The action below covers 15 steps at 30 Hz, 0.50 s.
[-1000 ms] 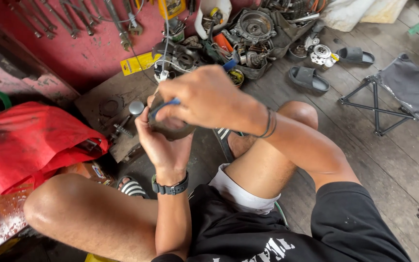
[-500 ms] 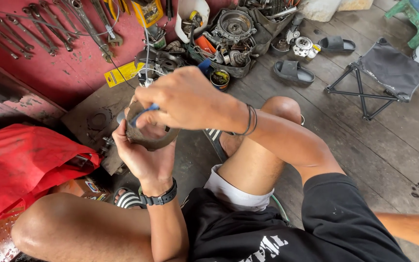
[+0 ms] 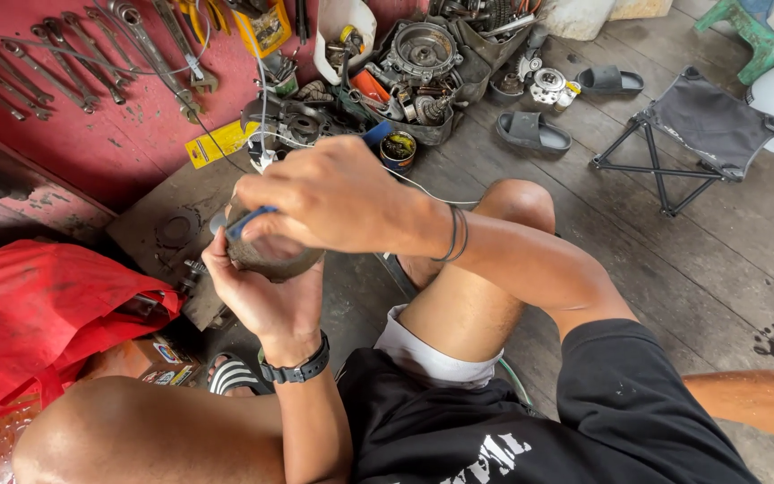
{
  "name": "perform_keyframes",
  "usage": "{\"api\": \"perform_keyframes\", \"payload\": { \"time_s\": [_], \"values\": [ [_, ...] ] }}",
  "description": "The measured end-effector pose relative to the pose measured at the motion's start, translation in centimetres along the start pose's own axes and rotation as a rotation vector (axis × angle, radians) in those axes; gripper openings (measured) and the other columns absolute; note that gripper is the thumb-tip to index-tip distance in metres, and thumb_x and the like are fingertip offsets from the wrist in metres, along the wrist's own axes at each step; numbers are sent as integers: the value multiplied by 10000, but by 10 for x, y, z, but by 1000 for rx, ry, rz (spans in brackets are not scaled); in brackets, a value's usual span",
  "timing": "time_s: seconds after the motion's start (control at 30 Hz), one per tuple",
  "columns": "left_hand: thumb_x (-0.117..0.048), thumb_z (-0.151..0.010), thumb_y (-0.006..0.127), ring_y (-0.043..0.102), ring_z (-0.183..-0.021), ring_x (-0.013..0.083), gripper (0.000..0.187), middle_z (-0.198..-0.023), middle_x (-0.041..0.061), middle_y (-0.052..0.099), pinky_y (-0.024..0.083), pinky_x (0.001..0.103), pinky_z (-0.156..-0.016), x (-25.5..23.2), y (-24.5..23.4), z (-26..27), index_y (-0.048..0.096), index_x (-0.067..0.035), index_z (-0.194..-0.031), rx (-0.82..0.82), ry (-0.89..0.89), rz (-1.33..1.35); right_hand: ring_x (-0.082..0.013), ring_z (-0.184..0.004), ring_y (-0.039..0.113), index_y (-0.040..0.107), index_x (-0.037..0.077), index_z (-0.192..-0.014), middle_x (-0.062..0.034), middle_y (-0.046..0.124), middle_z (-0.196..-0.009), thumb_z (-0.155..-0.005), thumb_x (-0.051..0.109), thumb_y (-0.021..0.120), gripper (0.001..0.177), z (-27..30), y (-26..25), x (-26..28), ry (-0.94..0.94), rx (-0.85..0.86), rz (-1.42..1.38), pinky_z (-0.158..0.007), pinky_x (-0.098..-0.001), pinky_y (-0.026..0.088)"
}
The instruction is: The person sits on the floor and uses a blue-handled brush to scrub the surface of a circular metal part held in their left hand. They rotate the part to clean different areas while surrounded by various mechanical components and tools.
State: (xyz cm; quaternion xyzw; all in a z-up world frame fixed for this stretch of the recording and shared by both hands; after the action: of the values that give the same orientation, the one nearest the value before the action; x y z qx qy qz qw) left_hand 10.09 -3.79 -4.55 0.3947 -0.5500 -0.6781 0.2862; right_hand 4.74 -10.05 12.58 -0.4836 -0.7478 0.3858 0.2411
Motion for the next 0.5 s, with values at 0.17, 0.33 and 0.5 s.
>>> {"api": "perform_keyframes", "payload": {
  "time_s": [0.17, 0.33, 0.5],
  "values": [
    [-387, -915, 578, 642, -1139, 338, 305, -1104, 54, 695, 534, 590, -996, -1, 11, 4, 688, -137, -1050, 57, 5, 39, -172, -647, 681, 578, 235, -951, 50, 613, -695, -994, 541, 559, 310, 7, 4, 5, -3, -80, 52, -563, -315, 515],
    [-368, -935, 533, 591, -1183, 319, 286, -1155, 34, 649, 485, 582, -990, 3, 33, 14, 640, -145, -1078, 118, 10, -21, -168, -602, 678, 615, 216, -970, 49, 627, -691, -1011, 526, 569, 316, 6, -5, -7, 39, -71, 75, -543, -307, 523],
    [-448, -942, 530, 584, -1272, 355, 400, -1256, 78, 662, 491, 629, -1031, -2, -21, -11, 667, -148, -1167, 82, -22, 26, -146, -551, 649, 604, 228, -945, 48, 628, -665, -999, 549, 535, 332, 6, 4, 3, 24, -28, -30, -550, -281, 519]
  ]
}}
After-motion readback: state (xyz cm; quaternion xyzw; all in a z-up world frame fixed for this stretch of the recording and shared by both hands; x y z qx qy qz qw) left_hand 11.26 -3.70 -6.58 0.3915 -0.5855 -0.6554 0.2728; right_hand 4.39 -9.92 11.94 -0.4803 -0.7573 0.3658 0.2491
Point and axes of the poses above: each hand's wrist, its own z-axis away from the middle knuckle, its own y-axis out of the palm, x = y × z, the point moved 8 cm from there along -z, towards the middle knuckle
